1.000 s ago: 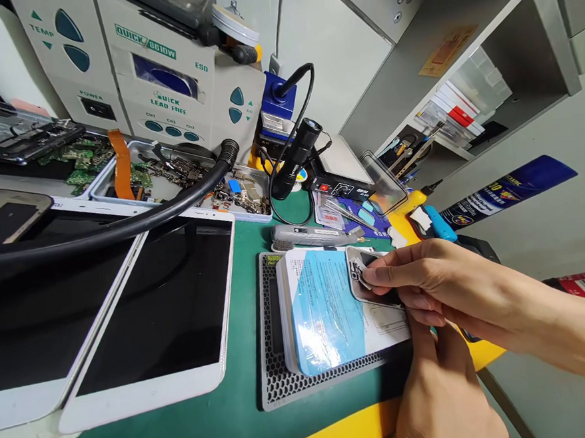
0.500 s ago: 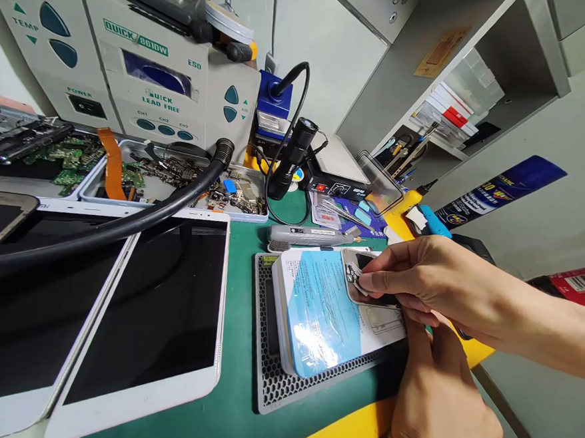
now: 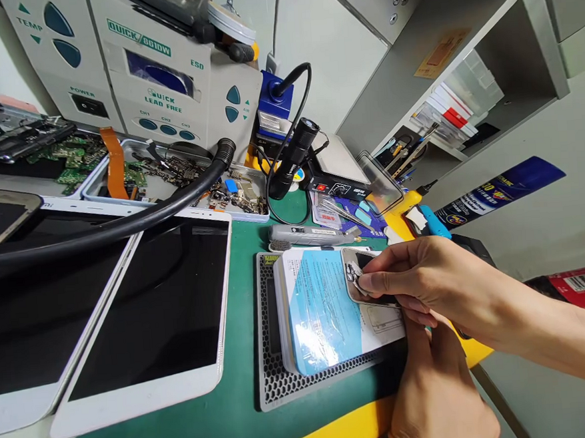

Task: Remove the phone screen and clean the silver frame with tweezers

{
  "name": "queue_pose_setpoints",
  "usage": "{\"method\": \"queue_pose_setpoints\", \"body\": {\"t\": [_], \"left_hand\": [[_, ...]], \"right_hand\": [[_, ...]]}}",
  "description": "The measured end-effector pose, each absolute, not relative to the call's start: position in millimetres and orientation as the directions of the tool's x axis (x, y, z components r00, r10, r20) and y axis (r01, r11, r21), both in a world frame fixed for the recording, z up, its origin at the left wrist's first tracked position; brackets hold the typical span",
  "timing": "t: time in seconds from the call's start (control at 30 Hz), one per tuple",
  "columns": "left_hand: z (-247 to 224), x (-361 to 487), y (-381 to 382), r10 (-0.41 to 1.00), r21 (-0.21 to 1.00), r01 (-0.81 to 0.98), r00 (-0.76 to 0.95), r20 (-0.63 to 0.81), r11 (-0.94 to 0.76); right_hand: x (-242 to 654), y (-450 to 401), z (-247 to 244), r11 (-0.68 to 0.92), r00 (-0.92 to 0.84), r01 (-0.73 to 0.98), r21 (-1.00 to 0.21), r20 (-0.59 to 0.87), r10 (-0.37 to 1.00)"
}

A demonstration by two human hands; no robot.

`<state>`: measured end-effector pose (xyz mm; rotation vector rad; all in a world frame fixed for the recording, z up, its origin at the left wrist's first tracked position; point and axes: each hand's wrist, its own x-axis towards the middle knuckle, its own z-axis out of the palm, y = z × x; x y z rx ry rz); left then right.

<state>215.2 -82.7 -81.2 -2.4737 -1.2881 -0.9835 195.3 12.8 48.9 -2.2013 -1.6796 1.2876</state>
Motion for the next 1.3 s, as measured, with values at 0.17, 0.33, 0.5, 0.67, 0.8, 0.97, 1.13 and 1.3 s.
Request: {"method": "queue_pose_setpoints", "body": {"t": [0.17,0.33,0.5,0.67,0.8,0.97,1.13,1.3], "left_hand": [[-81.7,214.8,-82.8,0.657,0.127,0.786,0.402,0.638,-0.605],[-82.6,215.3,-83.5,0.657,0.133,0.788,0.392,0.643,-0.601],[-79.8,215.5,-83.0,0.659,0.143,0.79,0.379,0.65,-0.596],[-72.4,213.0,-81.8,0.652,0.178,0.774,0.358,0.669,-0.608],[-69.1,212.2,-80.5,0.65,0.207,0.749,0.362,0.668,-0.63],[-66.8,210.9,-81.0,0.676,0.253,0.723,0.378,0.633,-0.642],[-65.2,209.3,-83.2,0.692,0.255,0.722,0.405,0.598,-0.643],[-65.9,210.2,-83.3,0.7,0.256,0.712,0.44,0.563,-0.654]], "right_hand": [[193.9,11.8,49.2,-0.415,0.034,0.726,-0.548,-0.574,0.818],[189.8,9.4,51.6,-0.49,0.092,0.632,-0.601,-0.57,0.817],[187.6,9.6,51.2,-0.496,0.102,0.627,-0.601,-0.568,0.817],[190.4,14.3,47.4,-0.426,0.087,0.683,-0.593,-0.513,0.854],[190.0,17.9,47.7,-0.393,0.092,0.722,-0.57,-0.484,0.87],[185.4,18.5,52.4,-0.38,0.087,0.759,-0.528,-0.496,0.864],[186.3,17.7,55.6,-0.367,0.018,0.768,-0.525,-0.555,0.831],[193.3,20.1,55.4,-0.275,-0.041,0.831,-0.483,-0.546,0.837]]}}
